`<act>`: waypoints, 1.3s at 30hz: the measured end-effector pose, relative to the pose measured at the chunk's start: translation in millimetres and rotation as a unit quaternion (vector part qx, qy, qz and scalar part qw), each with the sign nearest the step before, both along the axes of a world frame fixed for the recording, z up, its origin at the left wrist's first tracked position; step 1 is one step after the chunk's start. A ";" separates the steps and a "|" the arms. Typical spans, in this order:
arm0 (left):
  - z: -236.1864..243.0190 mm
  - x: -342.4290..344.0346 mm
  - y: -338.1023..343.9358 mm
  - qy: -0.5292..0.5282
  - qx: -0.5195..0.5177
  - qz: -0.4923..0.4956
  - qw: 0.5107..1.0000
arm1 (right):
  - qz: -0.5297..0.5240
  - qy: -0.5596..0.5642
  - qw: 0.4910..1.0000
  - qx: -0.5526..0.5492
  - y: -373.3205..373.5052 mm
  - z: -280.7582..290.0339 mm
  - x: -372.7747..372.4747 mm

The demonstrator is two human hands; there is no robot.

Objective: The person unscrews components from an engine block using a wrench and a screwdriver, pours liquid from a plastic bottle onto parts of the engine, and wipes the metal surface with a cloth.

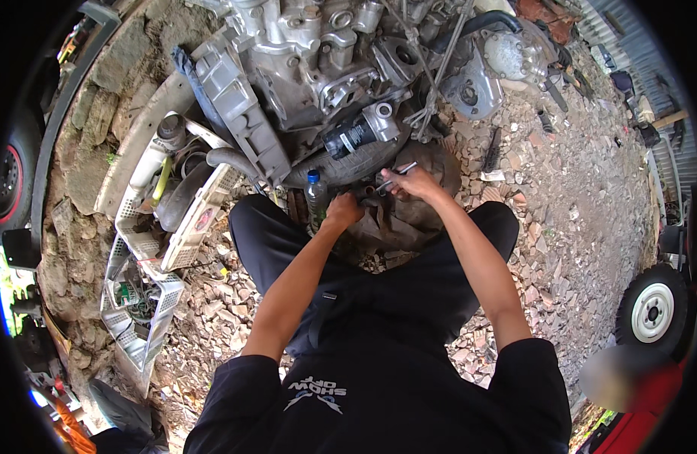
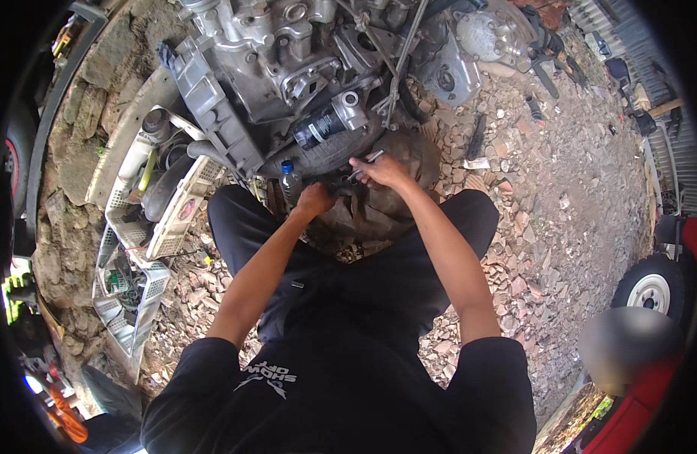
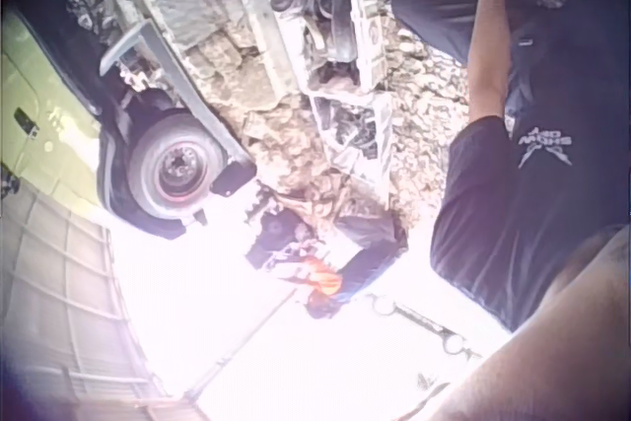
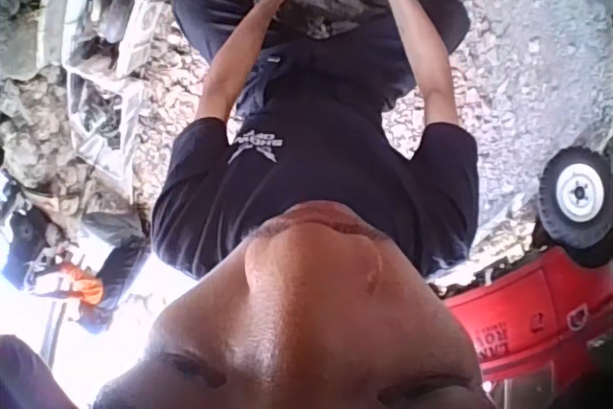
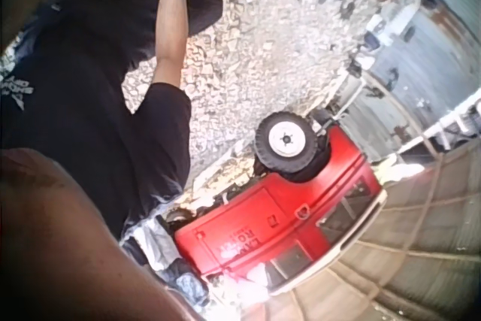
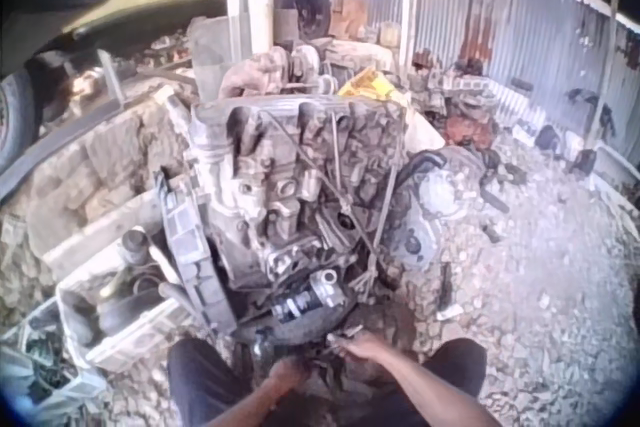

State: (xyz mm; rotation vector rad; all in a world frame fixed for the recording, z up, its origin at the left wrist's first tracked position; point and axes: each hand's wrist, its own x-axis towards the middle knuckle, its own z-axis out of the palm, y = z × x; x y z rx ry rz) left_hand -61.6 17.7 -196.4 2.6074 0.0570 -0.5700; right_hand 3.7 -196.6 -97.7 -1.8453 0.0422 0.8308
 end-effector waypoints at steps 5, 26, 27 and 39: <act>-113.6 -15.1 47.5 0.094 -0.083 0.029 0.992 | -0.058 0.067 0.979 0.185 19.7 -57.4 -24.9; -37.0 -45.0 0.1 0.024 -0.395 0.352 0.848 | -0.081 -0.027 0.967 0.239 15.4 -102.2 -64.7; -39.3 -45.9 -2.8 0.029 -0.442 0.372 0.816 | -0.116 -0.005 0.958 0.262 15.9 -107.2 -65.1; -49.9 -44.5 5.6 0.060 -0.454 0.404 0.791 | -0.127 -0.073 0.963 0.228 22.1 -95.4 -63.3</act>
